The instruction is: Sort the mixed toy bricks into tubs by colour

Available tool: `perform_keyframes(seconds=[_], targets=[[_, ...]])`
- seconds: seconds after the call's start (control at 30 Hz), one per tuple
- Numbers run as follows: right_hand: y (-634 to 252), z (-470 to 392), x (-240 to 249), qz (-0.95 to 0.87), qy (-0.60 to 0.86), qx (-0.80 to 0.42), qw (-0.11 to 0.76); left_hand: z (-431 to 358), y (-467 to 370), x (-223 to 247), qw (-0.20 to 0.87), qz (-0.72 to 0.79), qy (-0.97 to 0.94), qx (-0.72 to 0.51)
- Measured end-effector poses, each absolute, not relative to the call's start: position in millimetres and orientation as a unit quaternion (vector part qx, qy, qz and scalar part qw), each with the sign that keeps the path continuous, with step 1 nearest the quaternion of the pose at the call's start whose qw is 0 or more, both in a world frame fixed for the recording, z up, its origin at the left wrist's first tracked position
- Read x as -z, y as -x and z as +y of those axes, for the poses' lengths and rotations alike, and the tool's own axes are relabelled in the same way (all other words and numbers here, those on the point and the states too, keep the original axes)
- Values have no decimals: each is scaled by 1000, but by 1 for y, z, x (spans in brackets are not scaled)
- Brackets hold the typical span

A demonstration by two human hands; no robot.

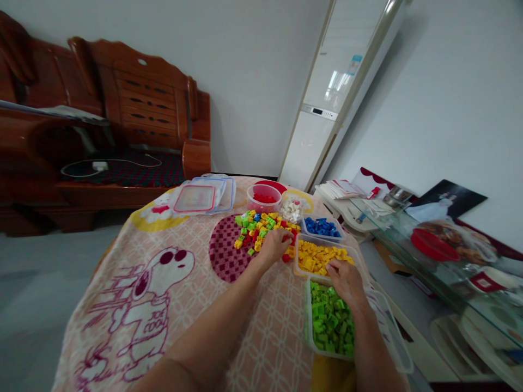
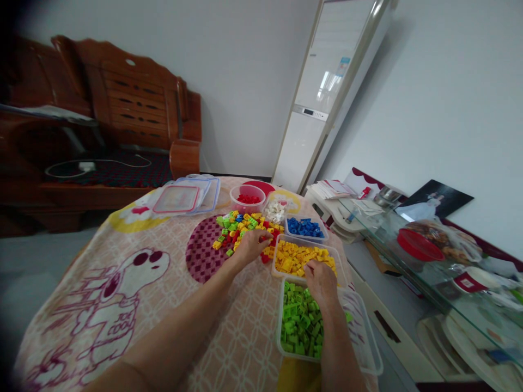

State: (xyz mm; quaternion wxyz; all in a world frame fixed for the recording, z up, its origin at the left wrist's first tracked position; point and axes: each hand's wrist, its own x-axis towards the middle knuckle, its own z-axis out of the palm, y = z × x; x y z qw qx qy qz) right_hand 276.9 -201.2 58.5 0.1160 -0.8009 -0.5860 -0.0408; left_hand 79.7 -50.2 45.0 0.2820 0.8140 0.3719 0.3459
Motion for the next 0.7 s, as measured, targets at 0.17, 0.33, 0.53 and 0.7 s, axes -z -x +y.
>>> perform_keyframes(seconds=[0.17, 0.33, 0.53, 0.7], targets=[[-276, -202, -60, -592, 797, 47, 112, -30, -55, -41, 217, 475, -804, -286], [-275, -202, -61, -592, 797, 52, 111, -31, -55, -37, 184, 475, -833, -214], [-274, -201, -61, -586, 803, 47, 100, -32, -57, -34, 187, 470, -830, -235], [-277, -201, -59, -586, 802, 41, 104, -29, -54, -35, 244, 452, -795, -323]])
